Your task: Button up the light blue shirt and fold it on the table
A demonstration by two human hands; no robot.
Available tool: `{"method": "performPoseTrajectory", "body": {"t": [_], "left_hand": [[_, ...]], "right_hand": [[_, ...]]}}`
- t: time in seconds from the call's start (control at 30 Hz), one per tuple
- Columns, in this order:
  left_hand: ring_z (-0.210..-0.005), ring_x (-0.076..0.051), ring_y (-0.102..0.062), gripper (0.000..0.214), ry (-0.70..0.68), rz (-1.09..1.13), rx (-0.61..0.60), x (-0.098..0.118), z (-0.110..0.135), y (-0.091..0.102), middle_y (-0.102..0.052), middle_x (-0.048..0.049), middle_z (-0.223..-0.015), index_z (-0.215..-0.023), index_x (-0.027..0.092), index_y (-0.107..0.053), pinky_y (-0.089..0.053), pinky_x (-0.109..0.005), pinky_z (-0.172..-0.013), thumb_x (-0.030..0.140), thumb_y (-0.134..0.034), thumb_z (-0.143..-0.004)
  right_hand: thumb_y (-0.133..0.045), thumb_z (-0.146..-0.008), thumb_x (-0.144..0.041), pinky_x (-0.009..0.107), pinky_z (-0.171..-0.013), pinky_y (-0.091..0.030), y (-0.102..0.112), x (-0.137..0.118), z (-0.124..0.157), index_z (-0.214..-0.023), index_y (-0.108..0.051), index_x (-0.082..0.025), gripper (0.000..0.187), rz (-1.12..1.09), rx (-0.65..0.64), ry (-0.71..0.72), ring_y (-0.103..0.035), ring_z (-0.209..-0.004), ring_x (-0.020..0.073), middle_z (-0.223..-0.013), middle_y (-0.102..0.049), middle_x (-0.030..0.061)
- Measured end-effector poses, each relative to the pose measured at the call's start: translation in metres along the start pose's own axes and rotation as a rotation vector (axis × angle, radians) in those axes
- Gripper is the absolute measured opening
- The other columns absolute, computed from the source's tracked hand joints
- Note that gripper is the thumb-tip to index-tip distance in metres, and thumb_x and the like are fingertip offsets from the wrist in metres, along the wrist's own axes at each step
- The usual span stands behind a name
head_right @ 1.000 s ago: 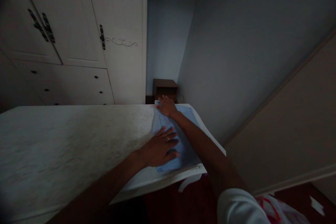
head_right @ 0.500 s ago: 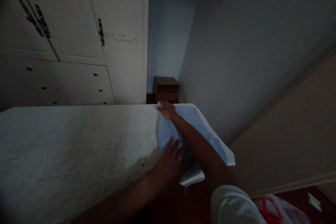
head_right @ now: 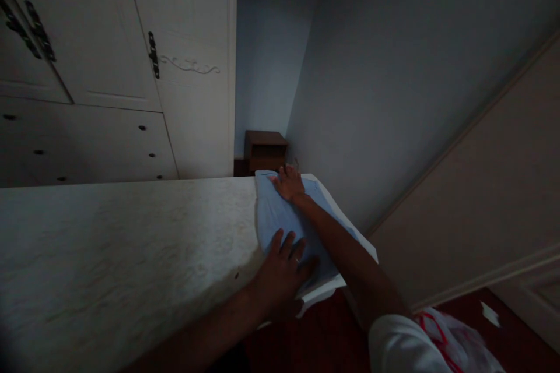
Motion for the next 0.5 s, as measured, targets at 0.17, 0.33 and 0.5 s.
{"method": "performPoseTrajectory", "body": {"t": [0.17, 0.33, 0.5], "left_hand": [[-0.136, -0.045, -0.029, 0.076, -0.008, 0.030, 0.002, 0.001, 0.001, 0.003, -0.036, -0.0221, -0.149, -0.141, 0.020, -0.039, -0.007, -0.067, -0.109, 0.051, -0.064, -0.077], [-0.137, -0.046, -0.028, 0.074, -0.018, 0.021, 0.006, 0.001, 0.001, 0.007, -0.036, -0.0217, -0.149, -0.142, 0.019, -0.039, -0.008, -0.066, -0.110, 0.049, -0.063, -0.078], [-0.137, -0.043, -0.030, 0.077, -0.042, 0.038, 0.067, -0.001, 0.006, 0.007, -0.042, -0.0209, -0.145, -0.139, 0.015, -0.043, -0.006, -0.064, -0.112, 0.062, -0.056, -0.079]], "right_hand": [[-0.020, -0.096, -0.059, 0.053, -0.112, -0.015, -0.008, 0.027, 0.007, -0.140, -0.040, -0.005, 0.072, -0.008, -0.058, -0.135, -0.026, -0.141, 0.0342, -0.149, -0.034, 0.0252], [-0.024, -0.096, -0.060, 0.048, -0.113, -0.016, -0.014, 0.029, 0.006, -0.136, -0.046, -0.011, 0.066, -0.069, -0.074, -0.132, -0.031, -0.139, 0.0307, -0.146, -0.042, 0.0207], [-0.036, -0.096, -0.054, 0.044, -0.114, -0.017, -0.005, 0.029, 0.010, -0.132, -0.050, -0.012, 0.058, -0.203, -0.081, -0.148, -0.034, -0.138, 0.0281, -0.144, -0.045, 0.0192]]}}
Point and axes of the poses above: each hand's wrist, its own z-axis away from the middle knuckle, its own y-axis out of the back of the hand, x = y × z, the point moved 6 cm from there along -z, towards the middle knuckle
